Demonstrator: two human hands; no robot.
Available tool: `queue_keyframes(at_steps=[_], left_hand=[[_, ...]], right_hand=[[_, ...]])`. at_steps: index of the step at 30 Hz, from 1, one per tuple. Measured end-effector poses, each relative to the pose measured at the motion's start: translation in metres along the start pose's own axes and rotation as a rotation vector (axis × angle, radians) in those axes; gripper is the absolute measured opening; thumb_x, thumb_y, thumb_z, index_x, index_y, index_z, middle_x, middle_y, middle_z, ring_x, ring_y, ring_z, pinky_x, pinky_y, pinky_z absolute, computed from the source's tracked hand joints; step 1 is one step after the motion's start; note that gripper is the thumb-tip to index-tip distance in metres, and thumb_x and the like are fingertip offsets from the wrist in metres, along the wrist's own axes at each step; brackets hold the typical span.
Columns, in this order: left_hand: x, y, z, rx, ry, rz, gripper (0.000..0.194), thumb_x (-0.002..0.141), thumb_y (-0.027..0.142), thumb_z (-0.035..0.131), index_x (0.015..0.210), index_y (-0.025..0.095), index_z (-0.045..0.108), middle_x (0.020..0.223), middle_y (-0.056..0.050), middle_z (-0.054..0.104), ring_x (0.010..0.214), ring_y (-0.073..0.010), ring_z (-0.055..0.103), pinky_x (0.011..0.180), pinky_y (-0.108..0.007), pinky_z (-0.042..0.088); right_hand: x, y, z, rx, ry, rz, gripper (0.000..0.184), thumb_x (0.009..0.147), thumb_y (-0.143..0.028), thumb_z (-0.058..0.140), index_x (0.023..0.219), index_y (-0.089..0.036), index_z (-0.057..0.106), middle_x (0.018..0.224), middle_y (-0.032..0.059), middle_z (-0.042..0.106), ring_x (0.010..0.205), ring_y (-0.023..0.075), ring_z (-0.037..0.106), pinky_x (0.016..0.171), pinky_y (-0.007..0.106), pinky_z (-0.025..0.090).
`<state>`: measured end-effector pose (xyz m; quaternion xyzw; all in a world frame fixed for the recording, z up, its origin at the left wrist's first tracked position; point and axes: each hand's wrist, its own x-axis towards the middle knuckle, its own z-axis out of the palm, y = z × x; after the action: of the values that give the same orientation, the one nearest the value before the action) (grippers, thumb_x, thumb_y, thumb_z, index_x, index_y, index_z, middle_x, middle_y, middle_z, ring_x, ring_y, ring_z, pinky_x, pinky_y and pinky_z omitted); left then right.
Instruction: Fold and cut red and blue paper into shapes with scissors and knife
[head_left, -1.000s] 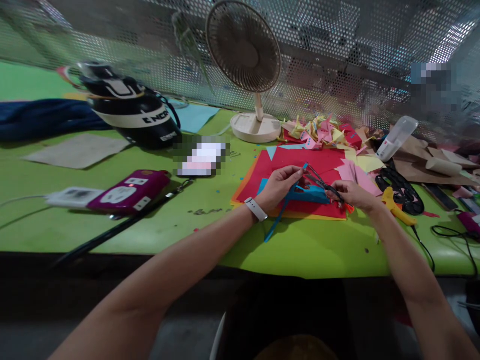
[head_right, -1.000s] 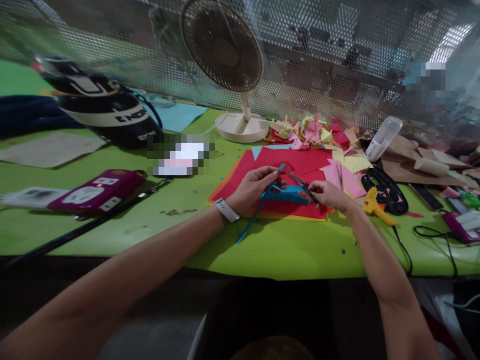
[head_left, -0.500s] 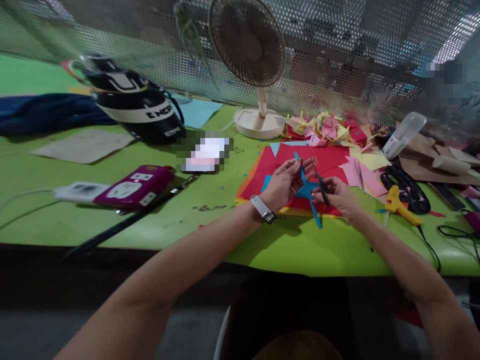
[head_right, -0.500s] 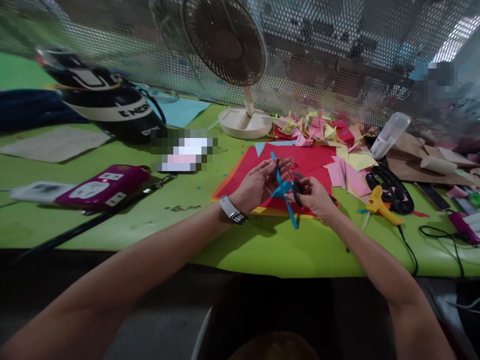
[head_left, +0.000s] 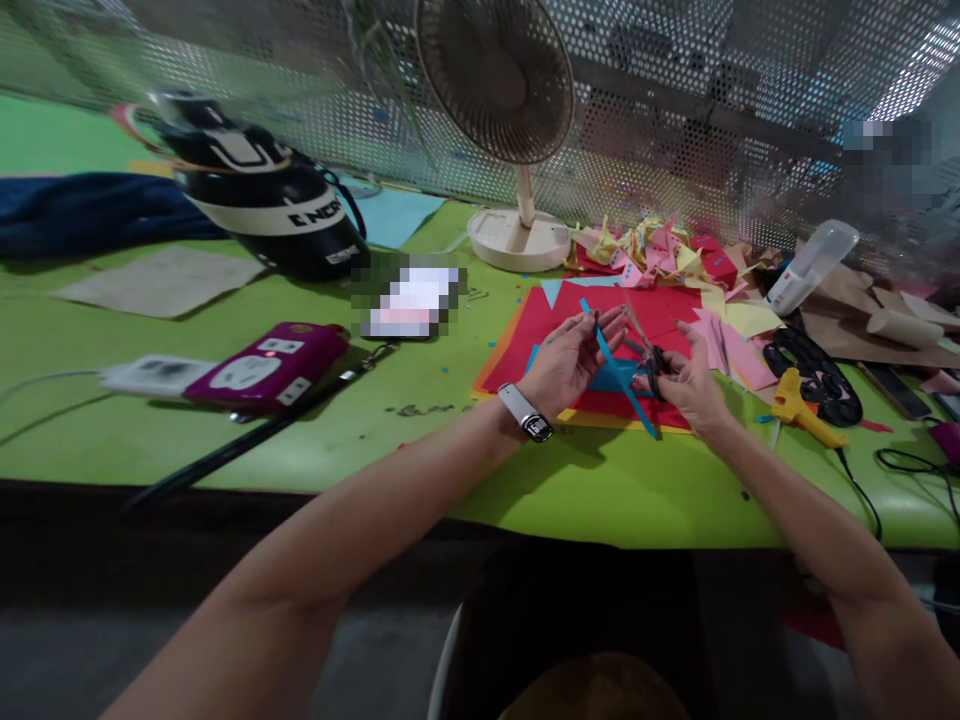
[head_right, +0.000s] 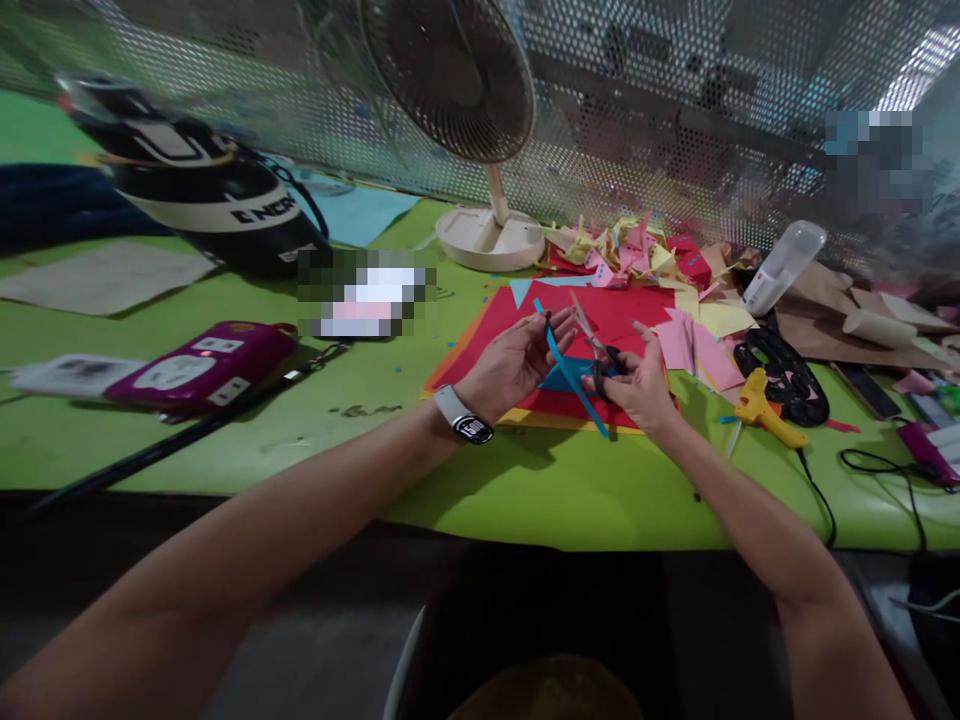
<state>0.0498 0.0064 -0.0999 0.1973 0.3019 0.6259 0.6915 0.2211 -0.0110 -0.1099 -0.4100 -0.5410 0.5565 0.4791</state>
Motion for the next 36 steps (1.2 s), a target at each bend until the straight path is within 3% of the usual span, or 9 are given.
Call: queue_keyframes(at_steps=[4, 11, 16, 23, 30, 36], left_hand=[[0.003, -0.001, -0.002, -0.014, -0.024, 0.019, 0.014, 0.091, 0.009, 0.046, 0.089, 0.015, 0.059, 0.111, -0.011, 0.070, 0.110, -0.0198, 0.065, 0.082, -0.028, 0.058], [0.011, -0.001, -0.014, 0.027, -0.093, 0.051, 0.022, 0.091, 0.017, 0.052, 0.111, 0.015, 0.061, 0.112, -0.010, 0.071, 0.103, -0.0191, 0.066, 0.074, -0.025, 0.057], [0.006, 0.002, -0.011, 0.099, -0.159, -0.051, 0.025, 0.088, 0.033, 0.054, 0.106, 0.018, 0.063, 0.105, -0.008, 0.072, 0.104, -0.0224, 0.065, 0.085, -0.035, 0.055], [-0.008, -0.006, -0.007, 0.344, -0.308, -0.016, 0.013, 0.071, 0.020, 0.070, 0.082, 0.015, 0.067, 0.079, -0.003, 0.068, 0.073, -0.0134, 0.063, 0.080, -0.030, 0.050], [-0.003, -0.008, -0.012, 0.313, -0.408, -0.056, 0.008, 0.068, 0.017, 0.067, 0.076, 0.015, 0.064, 0.067, 0.001, 0.061, 0.062, -0.0095, 0.056, 0.065, -0.025, 0.046], [-0.002, -0.009, -0.017, 0.293, -0.468, -0.063, 0.016, 0.068, 0.015, 0.071, 0.083, 0.016, 0.067, 0.073, 0.001, 0.065, 0.065, -0.0096, 0.059, 0.066, -0.024, 0.048]], right_hand=[[-0.003, 0.003, 0.002, -0.054, -0.101, 0.038, 0.097, 0.057, -0.025, 0.082, 0.137, -0.034, 0.027, 0.092, -0.0043, 0.061, 0.066, 0.0109, 0.065, 0.070, 0.030, 0.059], [-0.002, 0.006, 0.003, 0.025, -0.088, 0.023, 0.094, 0.057, -0.019, 0.082, 0.136, -0.035, 0.034, 0.099, -0.0023, 0.058, 0.073, 0.0113, 0.065, 0.073, 0.031, 0.060], [-0.002, -0.006, 0.001, 0.090, -0.070, -0.022, 0.093, 0.056, -0.026, 0.084, 0.135, -0.035, 0.036, 0.093, -0.0037, 0.058, 0.077, 0.0129, 0.065, 0.076, 0.034, 0.061], [0.002, -0.004, -0.004, 0.115, 0.015, -0.023, 0.095, 0.057, -0.026, 0.085, 0.137, -0.034, 0.035, 0.094, -0.0036, 0.060, 0.082, 0.0139, 0.066, 0.077, 0.031, 0.060], [-0.001, -0.005, -0.003, 0.197, -0.051, 0.108, 0.095, 0.061, -0.026, 0.083, 0.140, -0.032, 0.031, 0.097, -0.0020, 0.066, 0.086, 0.0181, 0.069, 0.075, 0.035, 0.061], [-0.001, -0.012, -0.003, 0.289, -0.119, 0.222, 0.083, 0.055, -0.020, 0.085, 0.126, -0.029, 0.045, 0.092, -0.0036, 0.069, 0.081, 0.0174, 0.069, 0.070, 0.033, 0.061]])
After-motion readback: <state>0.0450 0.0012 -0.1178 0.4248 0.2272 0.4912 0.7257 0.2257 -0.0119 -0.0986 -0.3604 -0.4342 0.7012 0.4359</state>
